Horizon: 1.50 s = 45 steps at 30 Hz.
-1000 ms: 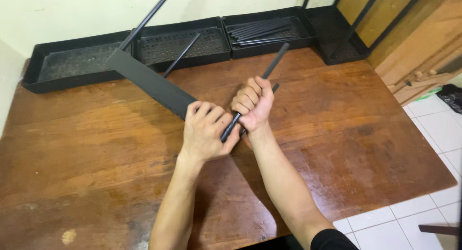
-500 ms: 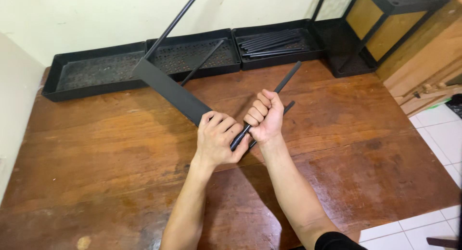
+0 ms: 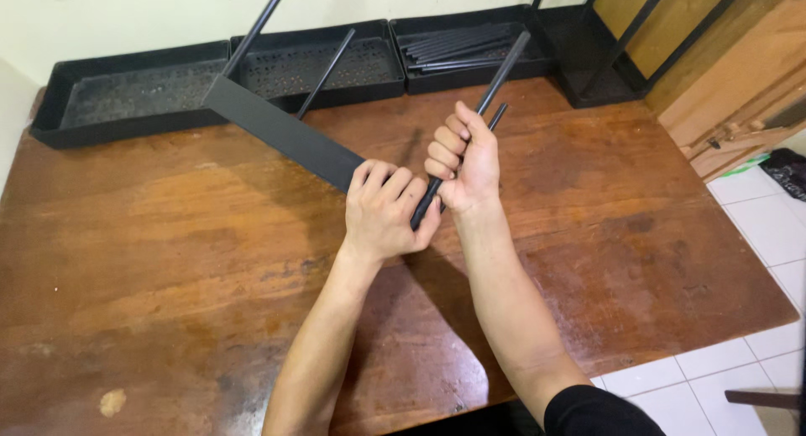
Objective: The person assembles a black plastic plant stand by inserting metal rods into the corners of a perforated tray. They repeat this process for multiple units, aligning and securing each rod into the tray's corner holes on a wooden table.
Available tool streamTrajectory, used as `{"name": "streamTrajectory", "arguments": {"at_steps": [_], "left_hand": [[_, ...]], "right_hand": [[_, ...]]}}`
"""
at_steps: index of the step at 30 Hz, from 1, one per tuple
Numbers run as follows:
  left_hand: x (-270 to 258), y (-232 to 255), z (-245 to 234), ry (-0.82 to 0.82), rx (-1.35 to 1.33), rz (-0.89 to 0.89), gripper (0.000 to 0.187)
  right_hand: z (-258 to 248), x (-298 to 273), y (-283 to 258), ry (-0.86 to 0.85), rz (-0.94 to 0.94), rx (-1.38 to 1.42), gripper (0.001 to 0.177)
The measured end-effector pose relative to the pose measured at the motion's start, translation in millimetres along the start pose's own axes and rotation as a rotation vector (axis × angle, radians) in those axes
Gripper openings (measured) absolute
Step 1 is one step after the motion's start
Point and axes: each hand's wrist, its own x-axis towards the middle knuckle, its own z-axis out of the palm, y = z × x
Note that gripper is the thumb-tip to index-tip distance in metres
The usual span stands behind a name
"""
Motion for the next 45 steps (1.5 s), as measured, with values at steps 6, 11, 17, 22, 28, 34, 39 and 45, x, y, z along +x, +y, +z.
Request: {"name": "streamTrajectory", "arguments": {"at_steps": [6, 11, 17, 22, 28, 34, 39, 45], "left_hand": [[-6, 11, 2, 0.003, 0.005, -0.009, 0.022], [-7, 5, 3, 0.033, 0.004, 0.008, 0.022], [-13, 12, 20, 0.104, 0.047, -0.017, 0.022], [-21, 6, 22, 0.071, 0.071, -0.002, 0.042], [-47, -104, -30, 0.698, 0.243, -0.326, 0.051], [-134, -148, -57, 0.199, -0.307, -0.674, 0.031], [-157, -121, -30, -0.007, -0.879, -0.815, 0.058], [-135, -87, -44, -0.345, -0.359, -0.446, 0.049]], "right_hand": [[-5, 3, 3, -0.597, 0.221, 0.372, 0.045], [-10, 5, 4, -0.06, 0.01, -0.053, 0.048], [-10, 6, -5, -0.593, 0.258, 0.2, 0.041], [-8, 4, -25, -0.268, 0.244, -0.292, 0.035], [-23, 1, -56, -0.134, 0.166, -0.64, 0.031], [-74, 19, -66, 0.114, -0.042, -0.956, 0.039], [-127, 41, -63, 0.204, -0.239, -0.997, 0.032], [-155, 41, -65, 0.448, -0.825, -1.465, 0.034]]}}
